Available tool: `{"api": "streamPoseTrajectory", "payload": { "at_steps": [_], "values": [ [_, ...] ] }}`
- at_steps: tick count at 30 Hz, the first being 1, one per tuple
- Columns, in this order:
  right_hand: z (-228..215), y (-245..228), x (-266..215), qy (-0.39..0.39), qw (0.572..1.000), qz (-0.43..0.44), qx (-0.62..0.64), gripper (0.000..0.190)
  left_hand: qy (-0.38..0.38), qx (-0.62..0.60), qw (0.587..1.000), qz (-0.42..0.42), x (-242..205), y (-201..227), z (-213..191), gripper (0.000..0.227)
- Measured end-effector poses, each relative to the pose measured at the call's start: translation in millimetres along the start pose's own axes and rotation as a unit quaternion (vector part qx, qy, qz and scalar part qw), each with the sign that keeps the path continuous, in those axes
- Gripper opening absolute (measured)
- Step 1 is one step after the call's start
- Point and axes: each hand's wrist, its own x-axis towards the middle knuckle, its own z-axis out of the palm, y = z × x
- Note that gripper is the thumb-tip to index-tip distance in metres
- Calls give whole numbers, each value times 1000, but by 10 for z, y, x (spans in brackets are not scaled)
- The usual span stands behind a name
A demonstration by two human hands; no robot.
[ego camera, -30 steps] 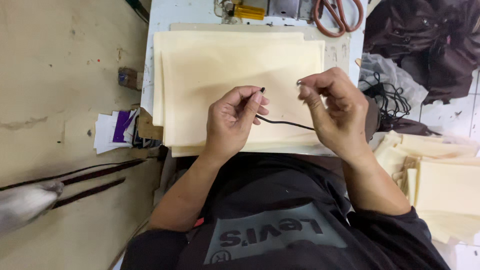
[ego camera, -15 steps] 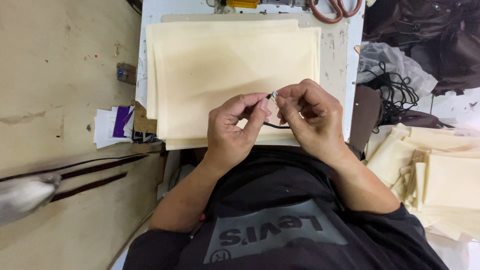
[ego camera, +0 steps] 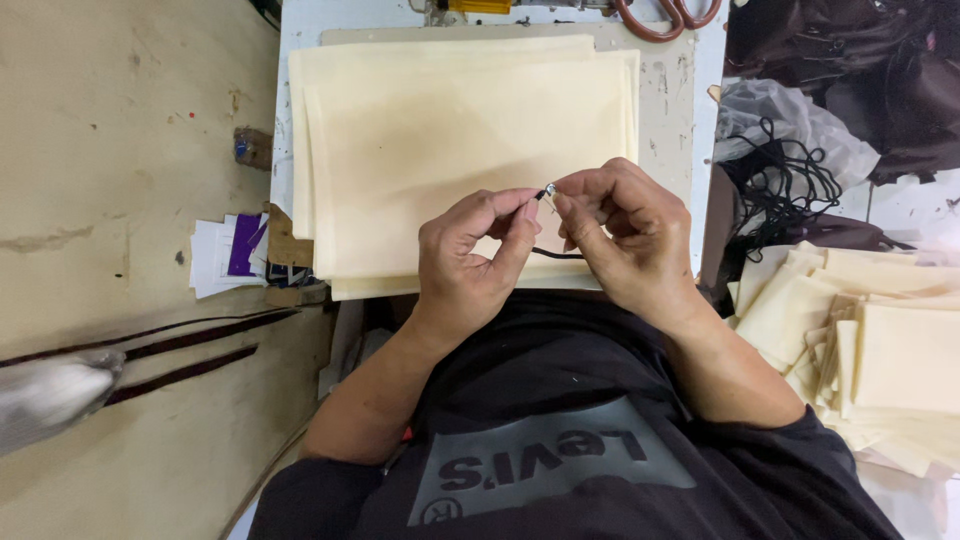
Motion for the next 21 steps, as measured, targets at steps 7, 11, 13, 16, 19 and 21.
{"api": "streamPoseTrajectory", "payload": {
  "at_steps": [7, 11, 13, 16, 19, 21],
  "values": [
    [31, -14, 31, -3, 1000, -9, -15, 10, -1, 177, 969, 173, 81, 68, -5, 15],
    [58, 29, 25, 6, 1000, -14, -7, 13, 0, 207, 960, 190, 83, 32, 6, 11],
    [76, 49, 26, 13, 1000, -17, 3, 14, -1, 212, 958, 193, 77, 13, 17, 10],
    [102, 89, 31, 24, 999, -23, 11, 14, -28, 268, 934, 236, 60, 0, 46, 9],
    [111, 130, 32, 34, 999, -28, 7, 14, -31, 281, 927, 248, 56, 3, 73, 9],
    [111, 161, 27, 27, 998, -7, 50, 17, -16, 239, 948, 209, 80, 37, 78, 8]
  ]
}}
